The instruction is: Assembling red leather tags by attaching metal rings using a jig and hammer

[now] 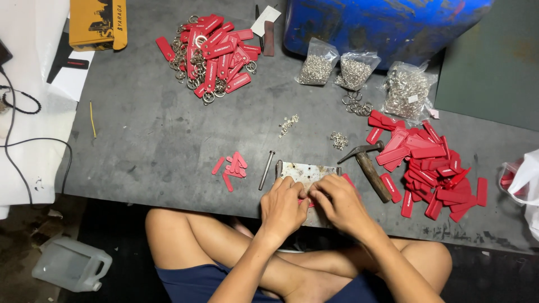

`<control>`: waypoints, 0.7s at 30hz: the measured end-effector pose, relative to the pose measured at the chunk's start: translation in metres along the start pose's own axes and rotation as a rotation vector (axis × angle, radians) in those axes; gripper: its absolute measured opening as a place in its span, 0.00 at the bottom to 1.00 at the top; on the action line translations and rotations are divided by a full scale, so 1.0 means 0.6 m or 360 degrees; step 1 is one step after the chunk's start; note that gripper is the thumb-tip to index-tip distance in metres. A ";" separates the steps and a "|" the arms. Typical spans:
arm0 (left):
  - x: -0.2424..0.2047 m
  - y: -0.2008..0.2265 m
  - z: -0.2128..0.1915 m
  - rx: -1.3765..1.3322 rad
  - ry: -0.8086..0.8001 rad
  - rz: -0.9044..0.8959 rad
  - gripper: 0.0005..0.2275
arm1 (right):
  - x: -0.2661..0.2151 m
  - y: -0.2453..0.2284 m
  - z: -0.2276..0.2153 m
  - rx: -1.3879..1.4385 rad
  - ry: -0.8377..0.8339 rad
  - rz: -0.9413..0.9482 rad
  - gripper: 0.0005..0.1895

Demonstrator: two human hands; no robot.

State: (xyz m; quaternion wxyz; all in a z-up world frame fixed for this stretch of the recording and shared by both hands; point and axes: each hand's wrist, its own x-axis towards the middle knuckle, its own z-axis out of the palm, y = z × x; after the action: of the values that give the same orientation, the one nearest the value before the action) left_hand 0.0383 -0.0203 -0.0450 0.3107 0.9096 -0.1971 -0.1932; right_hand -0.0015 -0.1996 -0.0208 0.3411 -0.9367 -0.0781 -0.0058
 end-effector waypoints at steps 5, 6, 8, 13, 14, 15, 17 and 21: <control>-0.001 0.000 0.008 -0.0006 0.0030 0.0009 0.06 | -0.036 0.012 0.027 -0.0122 0.0110 -0.0037 0.04; -0.002 -0.001 0.008 -0.0007 0.0042 0.0006 0.06 | -0.035 0.008 0.028 -0.0093 0.0133 -0.0059 0.03; -0.004 -0.003 0.010 -0.0007 0.0054 0.0008 0.06 | -0.035 0.016 0.031 -0.0062 0.0116 -0.0066 0.03; -0.003 -0.006 0.014 -0.0013 0.0072 0.0021 0.07 | -0.036 0.021 0.030 -0.0054 0.0083 -0.0062 0.01; -0.003 -0.006 0.014 -0.0020 0.0079 0.0025 0.07 | -0.036 0.022 0.031 -0.0077 0.0069 -0.0048 0.01; -0.004 -0.005 0.014 -0.0026 0.0086 0.0029 0.07 | -0.037 0.022 0.033 -0.0101 0.0055 -0.0033 0.02; -0.005 -0.004 0.012 -0.0023 0.0082 0.0022 0.07 | -0.035 0.019 0.032 -0.0116 0.0022 0.0031 0.02; -0.005 -0.008 0.016 -0.0017 0.0097 0.0046 0.07 | -0.028 0.022 0.033 -0.0037 -0.0065 0.0224 0.04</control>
State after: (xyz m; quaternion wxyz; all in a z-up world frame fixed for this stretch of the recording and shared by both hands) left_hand 0.0323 -0.0201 -0.0542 0.3243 0.9104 -0.1997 -0.1618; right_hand -0.0167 -0.1994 -0.0454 0.3281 -0.9438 -0.0189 0.0365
